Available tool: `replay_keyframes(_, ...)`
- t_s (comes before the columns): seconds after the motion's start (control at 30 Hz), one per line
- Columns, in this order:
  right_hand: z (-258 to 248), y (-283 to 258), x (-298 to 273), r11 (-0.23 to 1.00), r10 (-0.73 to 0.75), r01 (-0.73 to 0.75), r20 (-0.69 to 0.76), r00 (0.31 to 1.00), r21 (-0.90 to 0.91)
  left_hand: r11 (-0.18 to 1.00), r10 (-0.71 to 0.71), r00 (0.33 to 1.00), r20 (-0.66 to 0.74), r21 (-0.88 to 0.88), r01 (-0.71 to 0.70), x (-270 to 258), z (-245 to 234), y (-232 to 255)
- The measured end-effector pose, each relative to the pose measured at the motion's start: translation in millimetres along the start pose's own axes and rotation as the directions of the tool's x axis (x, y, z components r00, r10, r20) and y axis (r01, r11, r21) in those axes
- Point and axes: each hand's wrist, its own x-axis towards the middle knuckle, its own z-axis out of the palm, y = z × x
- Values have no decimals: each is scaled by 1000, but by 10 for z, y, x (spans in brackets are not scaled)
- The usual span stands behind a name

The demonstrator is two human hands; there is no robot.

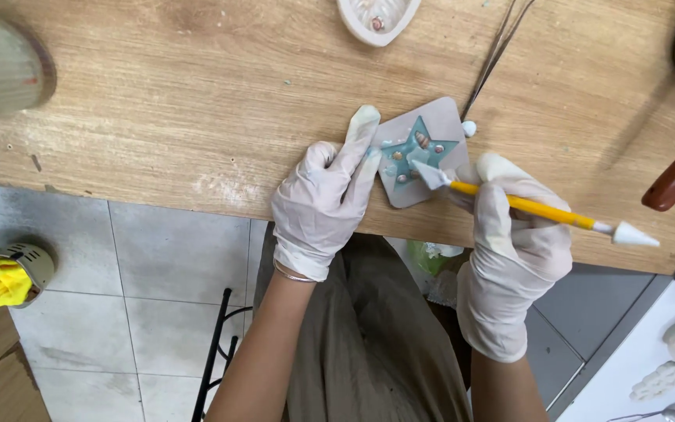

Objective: The person, wearing gloves, presses small shells and decorative pieces onto a star-shaped candle resting on a square base, then uses a heat gun to warm the surface. They take a box of glitter gems, remove one, and use tweezers to place and press the gem onto the star decoration.

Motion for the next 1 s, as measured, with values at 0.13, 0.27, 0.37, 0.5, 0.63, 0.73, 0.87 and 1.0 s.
replay_keyframes(0.13,46,31,-1,966,-149,148,10,989,-213,1000,-21,1000,-7,-22,21,12,-9,14)
replay_keyframes(0.27,28,71,-21,850,-257,310,178,950,-425,995,-77,995,58,-58,81,26,-34,17)
replay_keyframes(0.37,90,2,3,840,-247,310,196,949,-446,996,-49,997,53,-70,53,-2,-20,-17)
replay_keyframes(0.5,189,-103,67,827,-267,337,212,940,-450,996,11,1000,25,-89,-8,-14,-11,-37)
replay_keyframes(0.63,162,-69,52,823,-256,327,211,943,-465,997,14,1000,16,-76,-13,-10,-14,-29)
replay_keyframes(0.73,128,-11,54,733,-307,402,261,915,-549,995,-4,1000,20,-95,6,0,-7,-24)
replay_keyframes(0.87,163,-14,123,791,-343,456,321,883,-408,995,-35,998,42,-89,39,16,-12,-3)
replay_keyframes(1.0,225,-77,171,688,-399,554,394,828,-469,994,-64,997,51,-87,69,26,-22,14)
